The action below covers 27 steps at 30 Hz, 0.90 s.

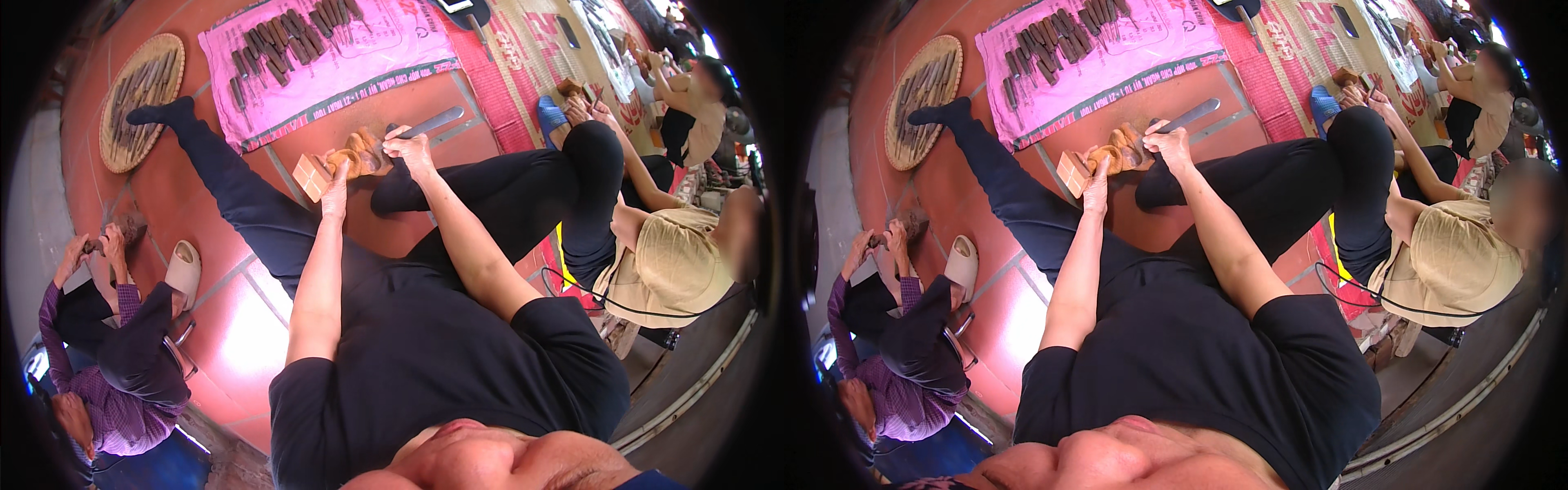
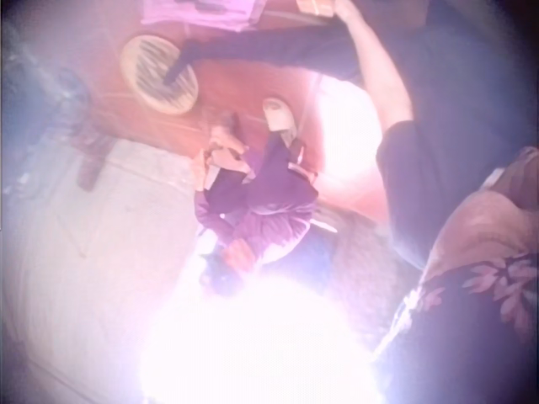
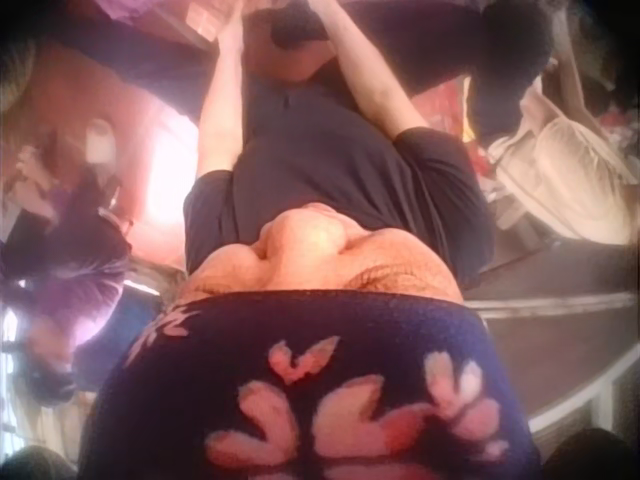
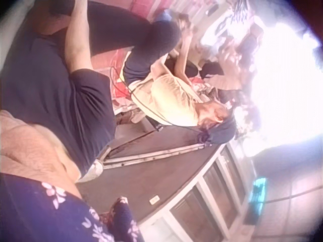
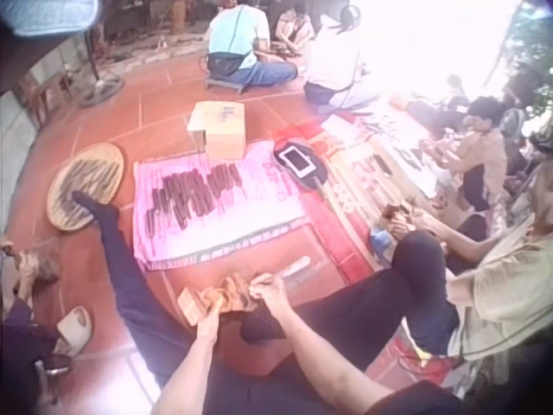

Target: The person sits on the floor and uses a knife to carve a small block of wood held in the left hand. The carved wood is placed on a pink mat alongside other similar pieces.

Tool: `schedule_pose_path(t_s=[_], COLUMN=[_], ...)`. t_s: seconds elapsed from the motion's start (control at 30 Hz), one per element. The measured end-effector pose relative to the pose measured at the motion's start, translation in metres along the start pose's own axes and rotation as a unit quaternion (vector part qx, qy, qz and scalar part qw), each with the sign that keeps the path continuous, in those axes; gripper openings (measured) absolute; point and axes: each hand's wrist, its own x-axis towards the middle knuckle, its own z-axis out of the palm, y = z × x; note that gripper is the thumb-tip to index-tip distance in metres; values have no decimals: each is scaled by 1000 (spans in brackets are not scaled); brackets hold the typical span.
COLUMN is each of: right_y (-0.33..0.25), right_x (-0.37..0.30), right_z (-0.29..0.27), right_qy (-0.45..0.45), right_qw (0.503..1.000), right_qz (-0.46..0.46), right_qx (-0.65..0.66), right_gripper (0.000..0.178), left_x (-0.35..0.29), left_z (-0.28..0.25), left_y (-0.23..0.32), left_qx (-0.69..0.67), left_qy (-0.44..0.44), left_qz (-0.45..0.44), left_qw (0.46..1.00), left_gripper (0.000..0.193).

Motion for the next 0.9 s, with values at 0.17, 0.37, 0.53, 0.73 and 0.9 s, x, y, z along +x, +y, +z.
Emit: schedule_pose_path(t_s=[0.17,0.37,0.53,0.73,0.9], right_y=[-1,5,4,21,8], right_x=[-1,-3,-6,-1,-3], right_z=[-1,0,3,-4,-4], right_qy=[3,15,9,31,54], right_qw=[998,995,992,964,983], right_qz=[-3,-30,-43,-105,-1], right_qx=[-59,-94,-115,-244,-173], right_gripper=[8,4,5,8,8], left_x=[2,2,6,5,4], left_z=[-2,0,-5,-4,-4], left_y=[-5,-2,-14,-12,-8], left_qx=[-15,-23,-11,-16,-16], left_qy=[1,5,14,-4,4], left_qz=[5,-8,7,-3,-14], left_qw=[1000,1000,1000,1000,1000], left_gripper=[44,45,46,48,48])
